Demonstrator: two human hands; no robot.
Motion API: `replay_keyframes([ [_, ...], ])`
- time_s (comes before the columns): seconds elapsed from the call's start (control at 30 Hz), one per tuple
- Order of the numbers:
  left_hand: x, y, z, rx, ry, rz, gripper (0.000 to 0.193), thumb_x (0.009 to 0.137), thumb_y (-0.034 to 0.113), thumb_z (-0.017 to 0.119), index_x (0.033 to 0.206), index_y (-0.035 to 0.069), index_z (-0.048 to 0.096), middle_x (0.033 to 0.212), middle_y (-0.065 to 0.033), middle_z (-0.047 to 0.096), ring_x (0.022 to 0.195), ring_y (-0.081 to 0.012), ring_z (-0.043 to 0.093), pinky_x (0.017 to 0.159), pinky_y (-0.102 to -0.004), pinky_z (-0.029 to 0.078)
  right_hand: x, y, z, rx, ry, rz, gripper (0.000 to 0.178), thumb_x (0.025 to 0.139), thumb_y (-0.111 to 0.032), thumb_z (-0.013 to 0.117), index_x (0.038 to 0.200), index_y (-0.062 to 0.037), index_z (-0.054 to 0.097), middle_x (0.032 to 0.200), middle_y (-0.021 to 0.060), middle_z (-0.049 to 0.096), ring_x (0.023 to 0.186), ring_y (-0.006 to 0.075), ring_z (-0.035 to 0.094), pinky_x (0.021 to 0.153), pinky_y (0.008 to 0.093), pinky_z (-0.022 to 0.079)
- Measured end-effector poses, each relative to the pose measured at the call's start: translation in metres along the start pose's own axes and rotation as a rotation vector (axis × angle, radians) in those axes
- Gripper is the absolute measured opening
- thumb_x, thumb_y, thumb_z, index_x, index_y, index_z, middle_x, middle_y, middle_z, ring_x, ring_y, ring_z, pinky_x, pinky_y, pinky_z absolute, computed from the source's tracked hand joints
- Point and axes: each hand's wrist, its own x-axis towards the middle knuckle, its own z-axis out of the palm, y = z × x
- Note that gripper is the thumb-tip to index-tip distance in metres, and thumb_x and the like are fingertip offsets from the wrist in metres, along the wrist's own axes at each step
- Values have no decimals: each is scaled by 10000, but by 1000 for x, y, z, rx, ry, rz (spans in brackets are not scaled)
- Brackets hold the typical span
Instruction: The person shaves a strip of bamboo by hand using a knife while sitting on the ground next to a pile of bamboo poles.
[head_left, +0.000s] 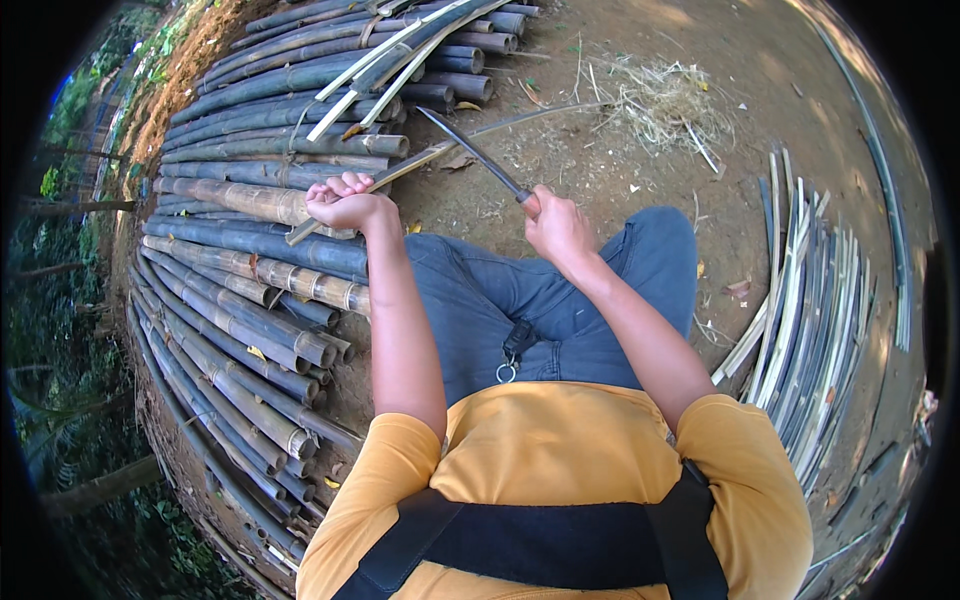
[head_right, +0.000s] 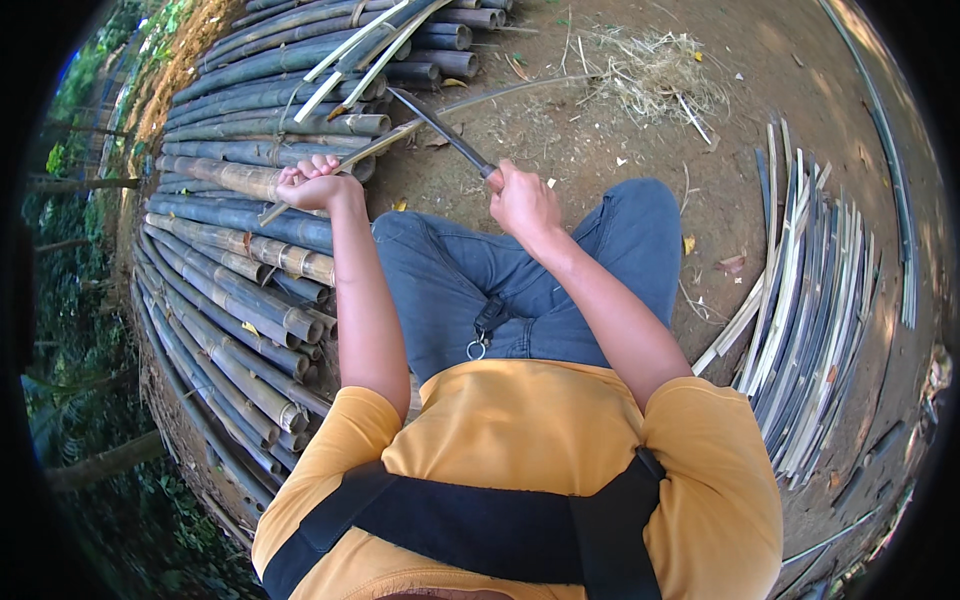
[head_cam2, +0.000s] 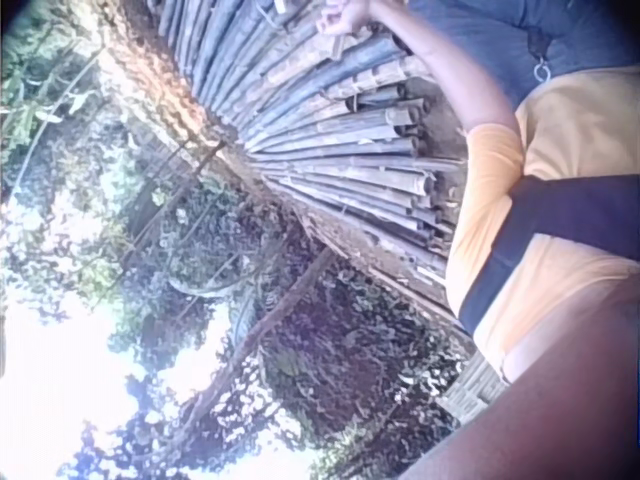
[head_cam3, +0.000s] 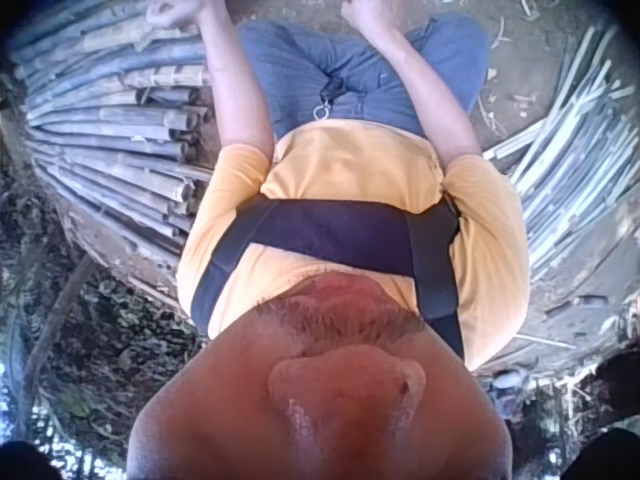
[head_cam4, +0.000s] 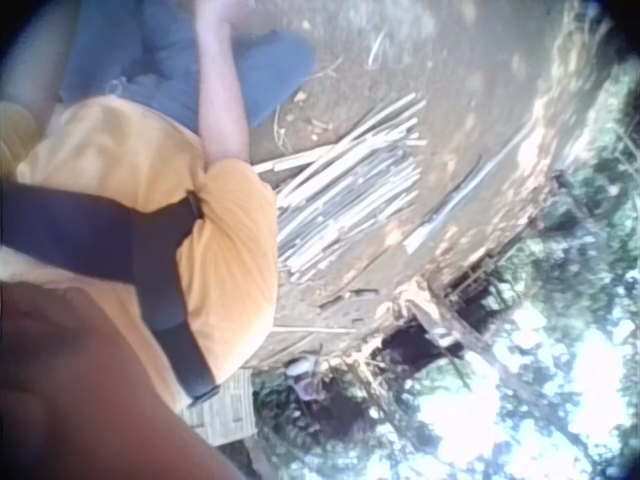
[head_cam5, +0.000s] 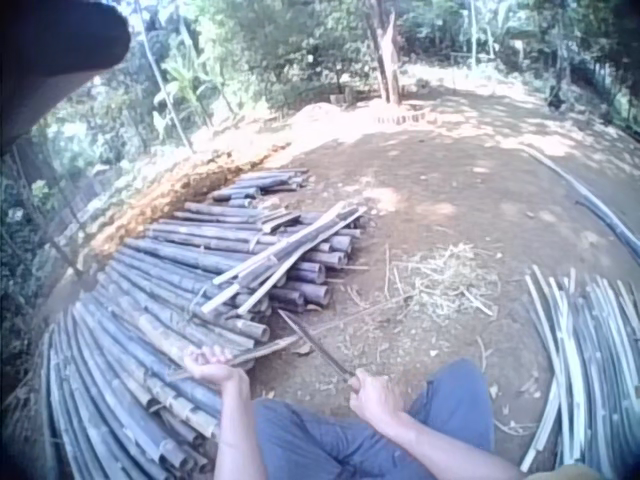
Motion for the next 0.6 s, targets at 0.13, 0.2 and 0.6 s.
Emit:
replay_keyframes([
  [0.13, 2, -4, 0, -23, -46, -4, 213, 914, 289, 342, 740, 171, 376, 492, 12, 299, 393, -121, 268, 387, -276, 295, 9, 14, 11, 7, -23, -20, 164, 872, -182, 619, 989, -69, 600, 868, 237, 694, 851, 436, 682, 765, 541, 531],
  [0.2, 1, -5, -1, -23, -33, 1, 214, 914, 288, 339, 738, 171, 374, 492, 12, 299, 393, -120, 270, 384, -277, 293, 31, 39, 19, 43, 48, 84, 170, 883, -188, 613, 999, -64, 604, 880, 240, 692, 872, 438, 677, 777, 539, 526],
  [0.6, -2, -4, 1, 8, -47, 27, 215, 912, 304, 339, 738, 179, 365, 502, 11, 297, 406, -121, 255, 390, -277, 285, 32, 29, 25, 85, 18, 88, 169, 919, -202, 573, 1017, -69, 606, 902, 241, 690, 900, 434, 674, 778, 541, 516],
])
